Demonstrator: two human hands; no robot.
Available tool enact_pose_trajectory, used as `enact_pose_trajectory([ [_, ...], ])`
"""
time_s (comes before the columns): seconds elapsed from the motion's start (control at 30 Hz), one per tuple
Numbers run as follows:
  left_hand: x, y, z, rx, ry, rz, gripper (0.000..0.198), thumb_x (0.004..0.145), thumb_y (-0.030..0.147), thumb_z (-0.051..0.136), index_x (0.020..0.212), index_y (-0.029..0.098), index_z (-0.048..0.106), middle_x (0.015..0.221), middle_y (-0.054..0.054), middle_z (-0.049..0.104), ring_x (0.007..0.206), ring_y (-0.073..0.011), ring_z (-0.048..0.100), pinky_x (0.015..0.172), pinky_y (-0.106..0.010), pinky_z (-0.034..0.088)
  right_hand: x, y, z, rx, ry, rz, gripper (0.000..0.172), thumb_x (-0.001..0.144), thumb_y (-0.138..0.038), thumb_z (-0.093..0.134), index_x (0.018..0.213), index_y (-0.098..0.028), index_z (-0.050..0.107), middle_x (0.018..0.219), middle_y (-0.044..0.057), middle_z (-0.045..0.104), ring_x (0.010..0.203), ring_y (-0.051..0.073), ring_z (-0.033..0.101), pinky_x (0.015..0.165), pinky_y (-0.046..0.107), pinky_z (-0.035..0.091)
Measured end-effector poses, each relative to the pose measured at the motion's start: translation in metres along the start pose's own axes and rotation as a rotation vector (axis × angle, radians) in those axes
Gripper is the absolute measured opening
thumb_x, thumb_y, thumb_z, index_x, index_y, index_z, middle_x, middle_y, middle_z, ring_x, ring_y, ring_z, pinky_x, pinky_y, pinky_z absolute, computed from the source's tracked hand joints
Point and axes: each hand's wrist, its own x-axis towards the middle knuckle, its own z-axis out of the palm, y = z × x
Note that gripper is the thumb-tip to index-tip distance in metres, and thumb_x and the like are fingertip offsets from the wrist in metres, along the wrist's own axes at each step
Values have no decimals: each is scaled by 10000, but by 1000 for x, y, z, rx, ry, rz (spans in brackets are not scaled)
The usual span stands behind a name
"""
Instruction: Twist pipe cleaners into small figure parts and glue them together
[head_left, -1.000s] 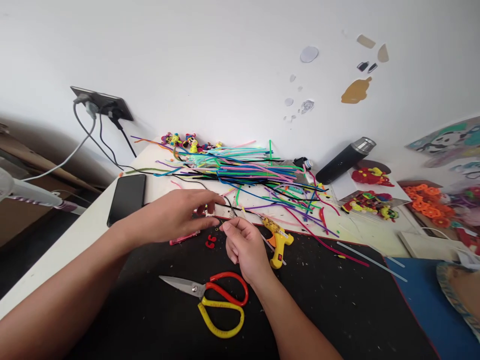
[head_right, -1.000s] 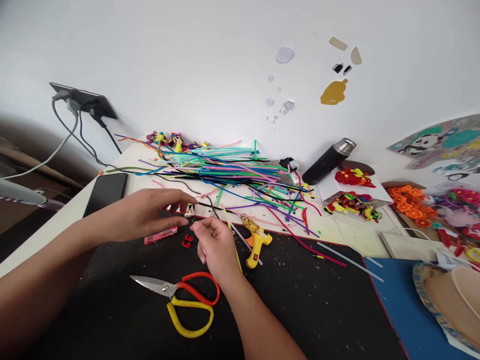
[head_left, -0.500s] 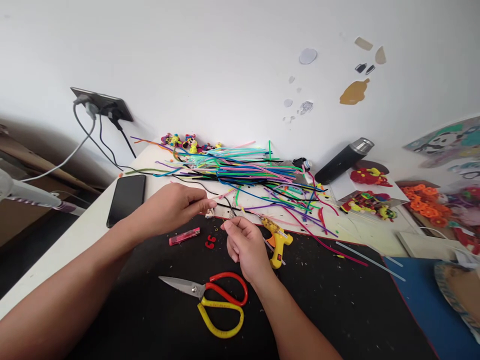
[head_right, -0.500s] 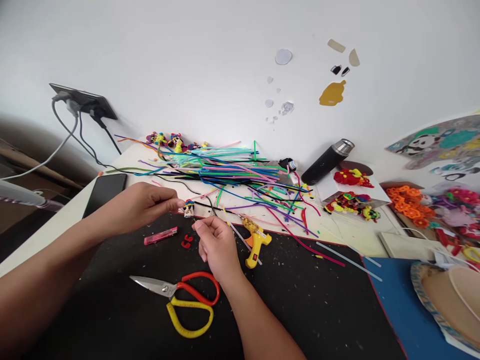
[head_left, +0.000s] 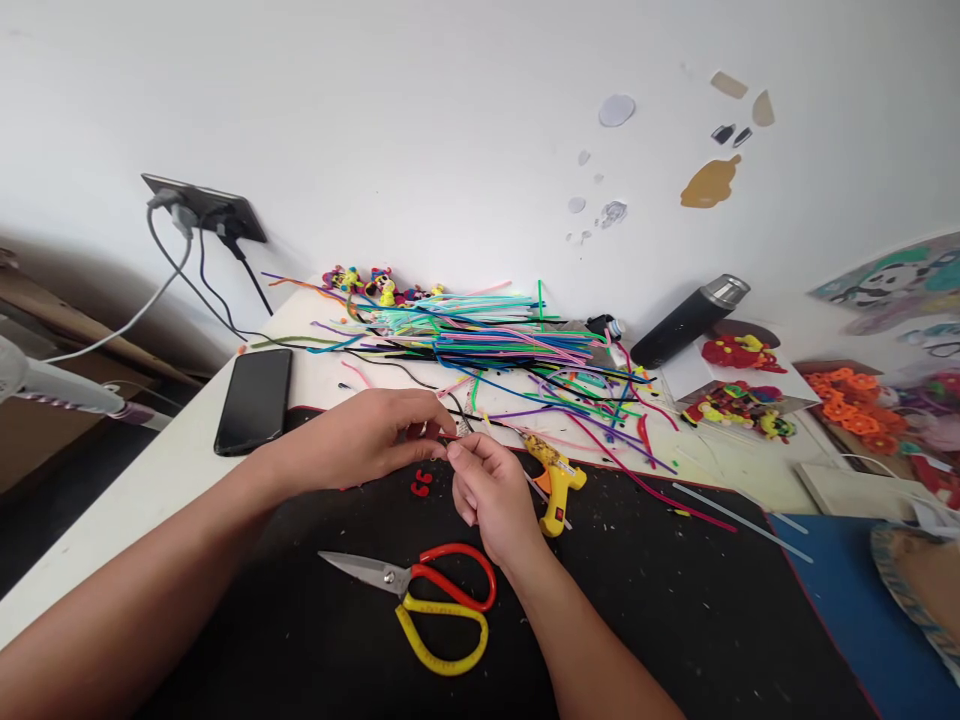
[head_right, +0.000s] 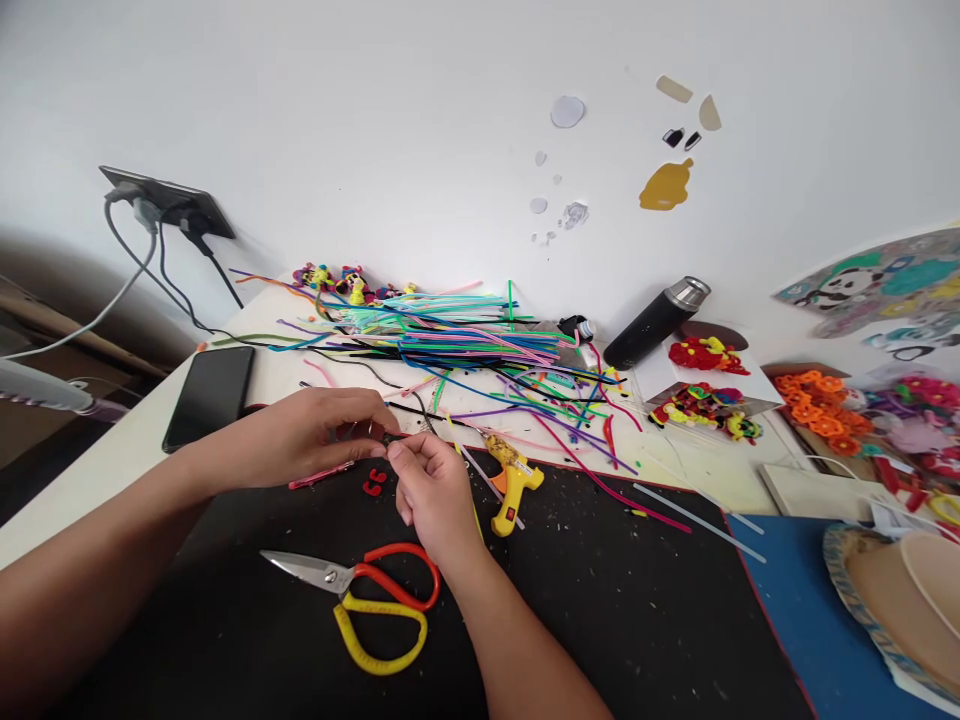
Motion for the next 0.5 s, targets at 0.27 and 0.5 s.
enact_pose_trajectory([
  [0.27,-7,-13,-20,54,215,-129,388,1047,521,539,964,215,762,878,-35,788,791,-199,684,709,-272,495,0,0,-2,-20,-10,1,317,928,-489,784,851,-192,705,450,-138,355,341,57,302,376,219,205],
  [0.5,0,-6,-4,6,-1,5,269,1041,379,553,1089,231,773,1023,-39,809,881,-185,720,783,-256,506,0,2,-1,12,-3,7,330,900,-486,818,813,-198,683,446,-141,357,341,54,271,366,214,205],
])
